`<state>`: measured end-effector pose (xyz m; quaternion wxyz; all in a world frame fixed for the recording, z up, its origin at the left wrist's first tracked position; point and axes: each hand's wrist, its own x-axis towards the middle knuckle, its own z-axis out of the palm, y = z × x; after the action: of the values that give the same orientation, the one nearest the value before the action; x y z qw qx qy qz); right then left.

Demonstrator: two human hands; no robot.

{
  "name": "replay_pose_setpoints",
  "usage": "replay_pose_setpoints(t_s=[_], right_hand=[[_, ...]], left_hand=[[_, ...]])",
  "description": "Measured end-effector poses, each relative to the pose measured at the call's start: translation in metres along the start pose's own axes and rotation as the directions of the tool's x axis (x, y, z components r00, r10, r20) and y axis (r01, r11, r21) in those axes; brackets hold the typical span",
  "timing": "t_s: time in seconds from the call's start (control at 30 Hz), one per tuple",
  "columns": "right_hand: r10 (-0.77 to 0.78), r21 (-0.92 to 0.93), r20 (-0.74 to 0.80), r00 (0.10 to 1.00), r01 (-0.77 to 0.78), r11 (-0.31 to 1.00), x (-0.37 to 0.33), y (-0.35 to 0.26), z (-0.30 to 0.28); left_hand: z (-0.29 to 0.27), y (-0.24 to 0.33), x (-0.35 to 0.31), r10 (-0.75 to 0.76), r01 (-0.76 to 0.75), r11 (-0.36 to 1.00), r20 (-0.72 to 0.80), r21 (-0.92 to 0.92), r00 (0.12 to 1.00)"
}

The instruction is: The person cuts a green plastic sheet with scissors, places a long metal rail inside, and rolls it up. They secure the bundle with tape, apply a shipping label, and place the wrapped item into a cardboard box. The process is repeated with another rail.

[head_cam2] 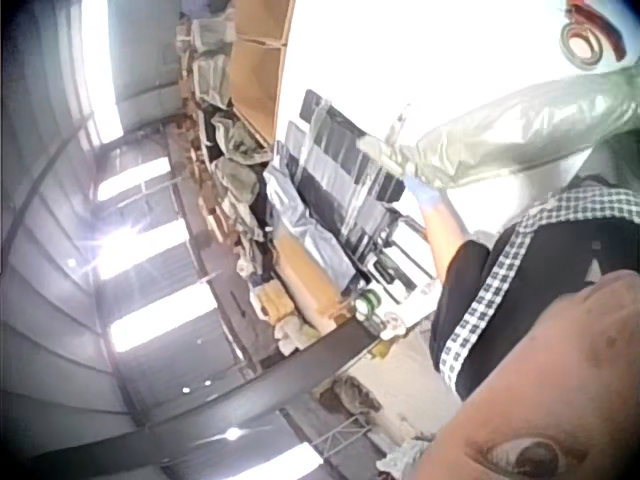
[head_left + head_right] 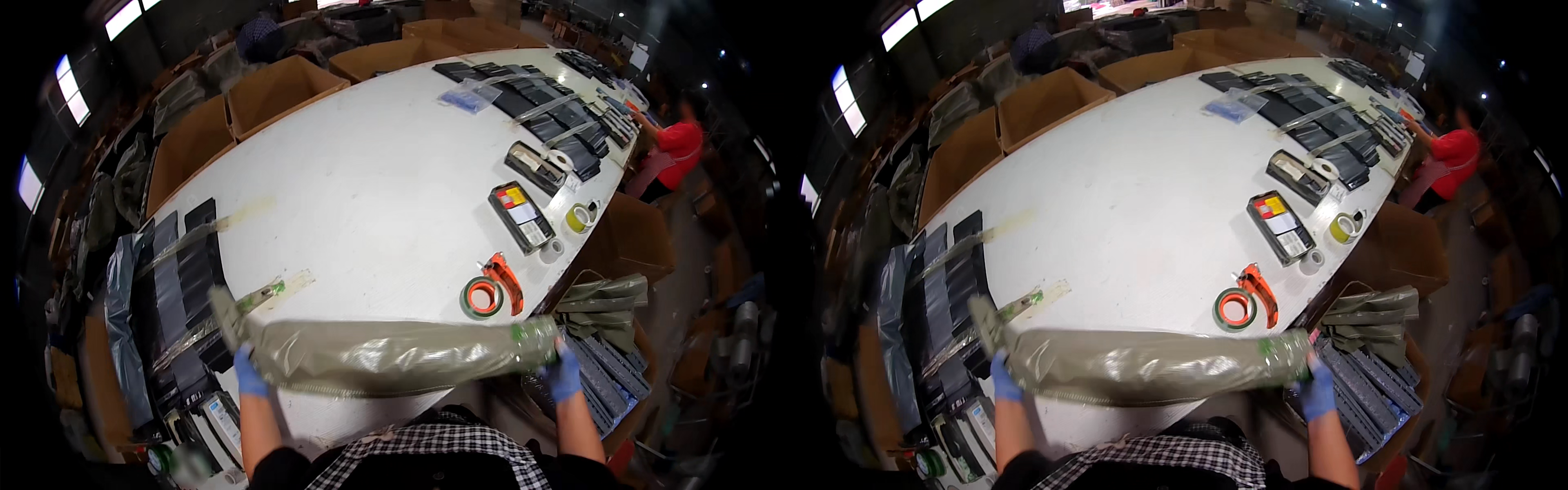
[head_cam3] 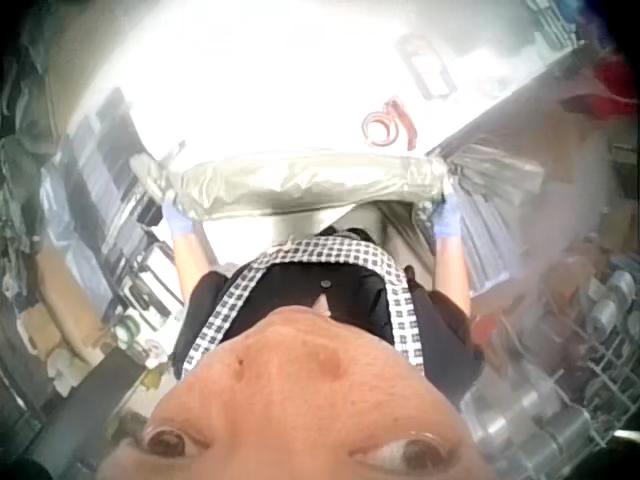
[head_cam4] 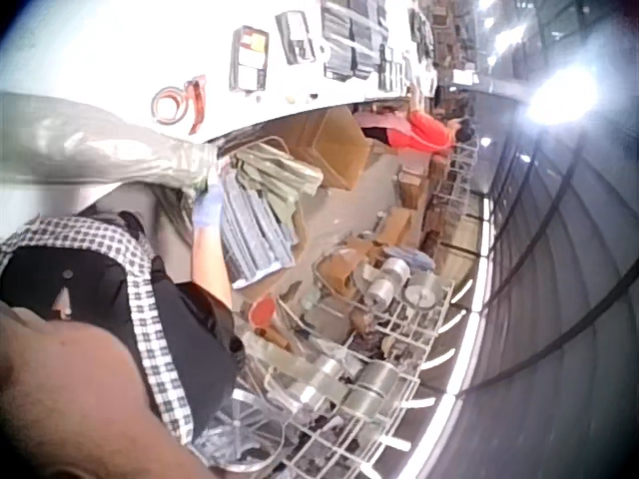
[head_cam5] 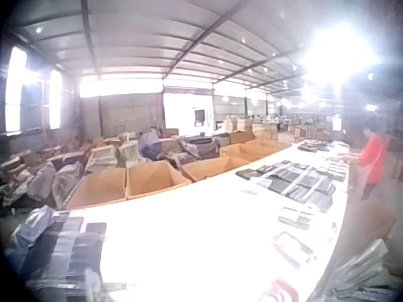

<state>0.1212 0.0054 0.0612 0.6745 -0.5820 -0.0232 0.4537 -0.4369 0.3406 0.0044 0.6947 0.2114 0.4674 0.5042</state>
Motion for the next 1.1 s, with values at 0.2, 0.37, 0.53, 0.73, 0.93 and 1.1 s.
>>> replay_pose_setpoints(t_s=[0.2,0.37,0.53,0.73,0.93,1.1], right_hand=[[-0.170,0.392,0.507,0.845,-0.050,0.919,0.162,-0.059,0.209],[-0.129,-0.012,0.847,0.516,0.262,0.965,0.088,-0.004,0.313],[0.027,-0.273,0.953,0.302,0.818,0.506,0.016,0.046,0.166],[-0.237,-0.320,0.917,0.322,0.946,0.048,0.023,0.072,0.007],[-0.347,-0.096,0.938,-0.001,0.960,-0.264,0.033,0.071,0.016],[-0.319,-0.090,0.948,0.010,0.967,-0.237,0.050,0.090,0.002]], left_hand=[[-0.067,-0.043,-0.172,0.290,-0.360,0.880,-0.248,-0.311,0.924],[0.045,-0.150,-0.266,0.412,-0.384,0.901,-0.125,0.203,0.902],[0.085,-0.221,-0.277,-0.009,-0.542,-0.051,0.542,0.839,0.840],[0.035,-0.263,-0.339,0.233,-0.141,0.192,0.095,0.971,0.968],[0.103,-0.223,-0.306,0.509,-0.464,-0.380,0.599,0.801,0.618],[0.123,-0.237,-0.248,0.457,-0.675,-0.447,0.799,0.587,0.392]])
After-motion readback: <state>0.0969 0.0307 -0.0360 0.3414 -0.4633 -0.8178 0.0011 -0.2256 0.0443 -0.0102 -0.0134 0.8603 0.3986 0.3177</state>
